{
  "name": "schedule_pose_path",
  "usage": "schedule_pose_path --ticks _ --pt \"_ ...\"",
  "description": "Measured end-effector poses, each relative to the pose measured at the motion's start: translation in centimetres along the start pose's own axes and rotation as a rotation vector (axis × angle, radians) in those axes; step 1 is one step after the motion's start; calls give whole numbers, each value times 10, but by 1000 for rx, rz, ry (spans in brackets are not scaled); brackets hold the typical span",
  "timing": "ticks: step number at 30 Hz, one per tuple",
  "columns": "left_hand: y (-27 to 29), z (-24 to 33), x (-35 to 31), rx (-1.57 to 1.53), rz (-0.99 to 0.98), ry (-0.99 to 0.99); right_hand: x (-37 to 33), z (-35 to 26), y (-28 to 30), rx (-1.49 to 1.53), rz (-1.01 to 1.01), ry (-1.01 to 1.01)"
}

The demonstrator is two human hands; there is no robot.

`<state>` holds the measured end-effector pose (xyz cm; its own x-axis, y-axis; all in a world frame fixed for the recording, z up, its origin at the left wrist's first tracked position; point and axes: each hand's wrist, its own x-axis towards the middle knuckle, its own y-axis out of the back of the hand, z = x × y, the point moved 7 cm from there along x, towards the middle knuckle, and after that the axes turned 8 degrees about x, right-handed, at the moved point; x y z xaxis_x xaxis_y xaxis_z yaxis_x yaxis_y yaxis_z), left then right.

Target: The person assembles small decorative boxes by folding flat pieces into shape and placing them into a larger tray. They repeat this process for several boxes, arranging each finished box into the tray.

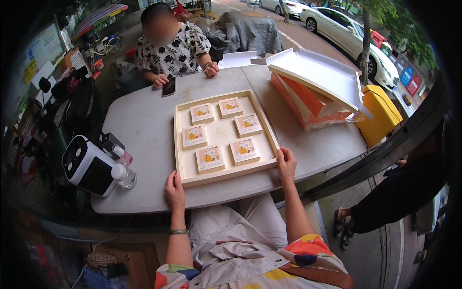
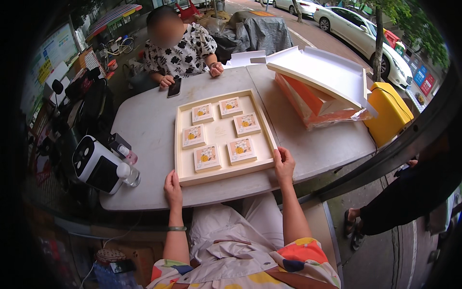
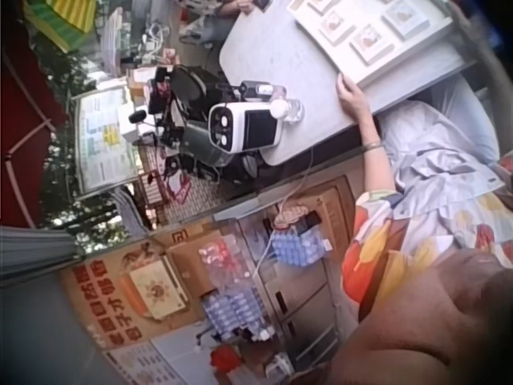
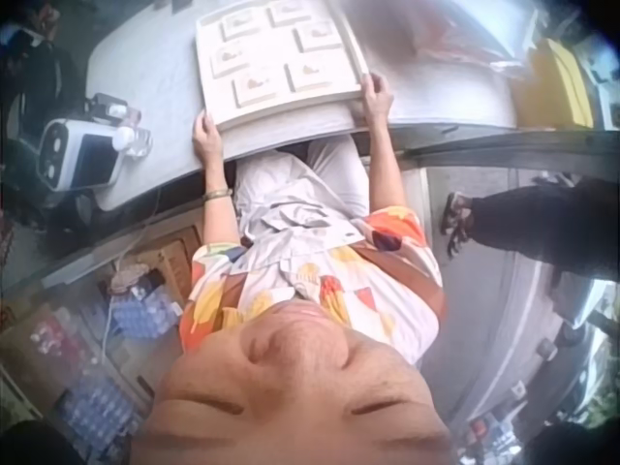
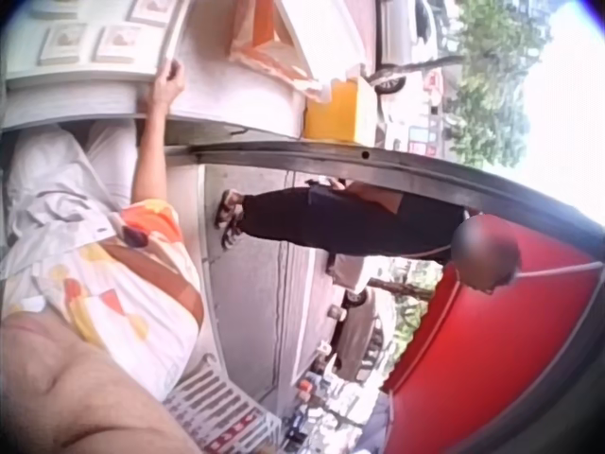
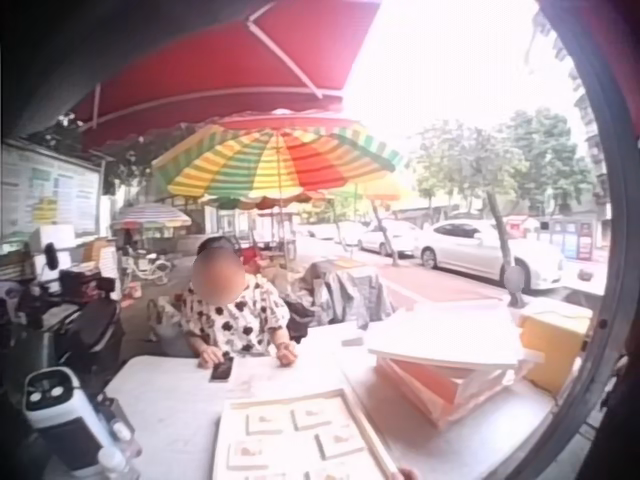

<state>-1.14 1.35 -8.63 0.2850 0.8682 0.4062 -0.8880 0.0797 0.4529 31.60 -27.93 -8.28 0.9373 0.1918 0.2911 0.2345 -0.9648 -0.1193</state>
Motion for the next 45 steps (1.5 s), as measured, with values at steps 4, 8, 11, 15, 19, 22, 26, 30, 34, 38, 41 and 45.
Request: schedule_pose_path --ticks 4,8,11,15,19,22,26,30,34,38,41,45 --pt "0 1 0 -8 -18 15 0 0 0 -12 2 1" --pt "3 8 0 25 -20 16 0 2 1 -2 -3 -2" --pt "3 11 0 69 -32 28 0 2 1 12 -28 -33" --pt "4 17 0 79 -42 3 -3 -3 -5 -82 -57 12" --pt "-3 13 0 131 -113 -9 1 1 0 -130 -74 69" --pt "-2 11 -1 68 -109 10 0 1 2 -81 -114 6" --pt "0 -2 -2 -158 71 6 2 1 3 267 -55 -56" --pt "-3 3 -2 -98 24 43 4 6 7 172 -6 -113" --pt "-4 7 -1 -9 -21 24 5 11 4 33 -123 -107" --pt "-2 10 -1 0 -23 31 6 2 3 -23 -118 -59" --pt "-3 16 -2 -34 -25 54 6 3 3 50 -85 -48" --pt "-4 14 -1 -26 18 21 7 4 4 17 -97 -33"
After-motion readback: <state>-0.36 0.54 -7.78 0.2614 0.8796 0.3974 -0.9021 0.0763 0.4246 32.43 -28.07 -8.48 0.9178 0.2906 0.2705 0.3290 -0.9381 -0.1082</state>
